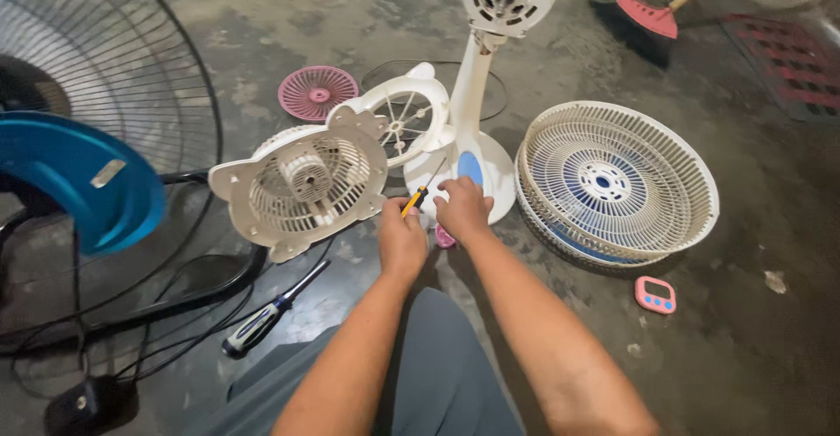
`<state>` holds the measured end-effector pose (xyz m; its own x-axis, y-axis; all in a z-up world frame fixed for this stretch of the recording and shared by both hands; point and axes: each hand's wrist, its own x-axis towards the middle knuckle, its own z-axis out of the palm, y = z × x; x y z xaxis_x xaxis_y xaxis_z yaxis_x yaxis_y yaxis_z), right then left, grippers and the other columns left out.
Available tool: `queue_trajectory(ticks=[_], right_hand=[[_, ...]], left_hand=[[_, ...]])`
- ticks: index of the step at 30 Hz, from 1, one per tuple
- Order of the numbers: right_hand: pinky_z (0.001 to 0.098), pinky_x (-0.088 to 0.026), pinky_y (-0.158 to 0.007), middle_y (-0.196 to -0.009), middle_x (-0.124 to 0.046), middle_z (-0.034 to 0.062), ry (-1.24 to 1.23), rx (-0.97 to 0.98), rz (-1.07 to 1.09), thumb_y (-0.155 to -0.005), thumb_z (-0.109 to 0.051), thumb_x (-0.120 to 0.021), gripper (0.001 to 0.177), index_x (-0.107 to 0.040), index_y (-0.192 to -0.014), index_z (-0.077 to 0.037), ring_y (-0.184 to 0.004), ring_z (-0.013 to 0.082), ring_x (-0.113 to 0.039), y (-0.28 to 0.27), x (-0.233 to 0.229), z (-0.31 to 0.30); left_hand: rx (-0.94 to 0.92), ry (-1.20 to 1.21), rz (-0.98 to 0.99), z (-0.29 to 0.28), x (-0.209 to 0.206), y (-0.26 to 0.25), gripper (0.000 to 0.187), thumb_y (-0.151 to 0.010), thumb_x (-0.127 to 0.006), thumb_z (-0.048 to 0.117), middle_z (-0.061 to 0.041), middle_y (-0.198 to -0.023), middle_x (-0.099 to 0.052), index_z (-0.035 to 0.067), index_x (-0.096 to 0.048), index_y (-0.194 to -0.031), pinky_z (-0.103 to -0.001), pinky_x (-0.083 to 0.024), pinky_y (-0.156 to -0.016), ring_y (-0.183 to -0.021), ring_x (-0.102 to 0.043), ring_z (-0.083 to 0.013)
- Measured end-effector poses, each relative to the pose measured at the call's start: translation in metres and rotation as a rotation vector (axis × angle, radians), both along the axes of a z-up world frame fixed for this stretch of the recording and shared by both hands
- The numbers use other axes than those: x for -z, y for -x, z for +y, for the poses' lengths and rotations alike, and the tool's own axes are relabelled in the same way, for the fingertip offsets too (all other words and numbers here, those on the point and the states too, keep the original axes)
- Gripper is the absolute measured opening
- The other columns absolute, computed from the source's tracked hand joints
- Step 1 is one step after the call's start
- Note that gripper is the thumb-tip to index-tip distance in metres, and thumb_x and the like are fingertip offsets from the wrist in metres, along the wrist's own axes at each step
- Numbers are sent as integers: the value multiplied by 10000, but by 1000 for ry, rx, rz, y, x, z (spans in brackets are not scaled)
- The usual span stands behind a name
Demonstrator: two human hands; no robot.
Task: The person removes the front grill of a black electric fan and then uses a screwdriver to detach the blue fan blades from the central hub. The removed blades are placed into a white fan grill on the floor.
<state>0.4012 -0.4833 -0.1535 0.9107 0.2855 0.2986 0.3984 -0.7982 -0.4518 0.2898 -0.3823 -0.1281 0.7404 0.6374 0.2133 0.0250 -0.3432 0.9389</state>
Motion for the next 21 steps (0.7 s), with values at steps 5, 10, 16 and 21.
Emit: queue_trajectory(ticks=[5, 10, 16, 21], right_hand=[[566, -407, -891, -1135, -639, 24, -56, -70, -48, -803, -280, -781, 237, -744, -1029, -216, -1136, 307, -575, 11, -27, 45], [557, -439, -880, -1095, -644, 43, -112, -161, -194, -823, -244, -749, 200, -735, -1017, -196, -1109, 313, -597, 26, -57, 93], [536, -448, -868, -1063, -638, 74, -178, -277, -300, -812, -231, -755, 202, -729, -1006, -177, -1080, 336, -593, 45, -81, 153], [519, -457, -913, -1035, -653, 43, -263, -389, -398, -815, -230, -758, 183, -729, -990, -185, -1056, 304, -612, 73, -95, 205]], left_hand=[[-45, -20, -103, 35, -20, 27, 261, -992, -551, 165, -223, -1092, -669, -9, -572, -1186, -443, -500, -888, -1005, -662, -380], [-196, -57, -222, 77, -47, 58, 248, -1005, -534, 178, -190, -1066, -679, 2, -594, -1169, -416, -508, -878, -968, -669, -337], [-321, -130, -302, 131, -66, 97, 266, -1018, -526, 167, -182, -1093, -678, -4, -612, -1202, -405, -508, -897, -992, -663, -321], [-383, -164, -365, 178, -76, 138, 298, -1029, -517, 174, -178, -1126, -689, -20, -617, -1233, -401, -512, -925, -1036, -675, -318]])
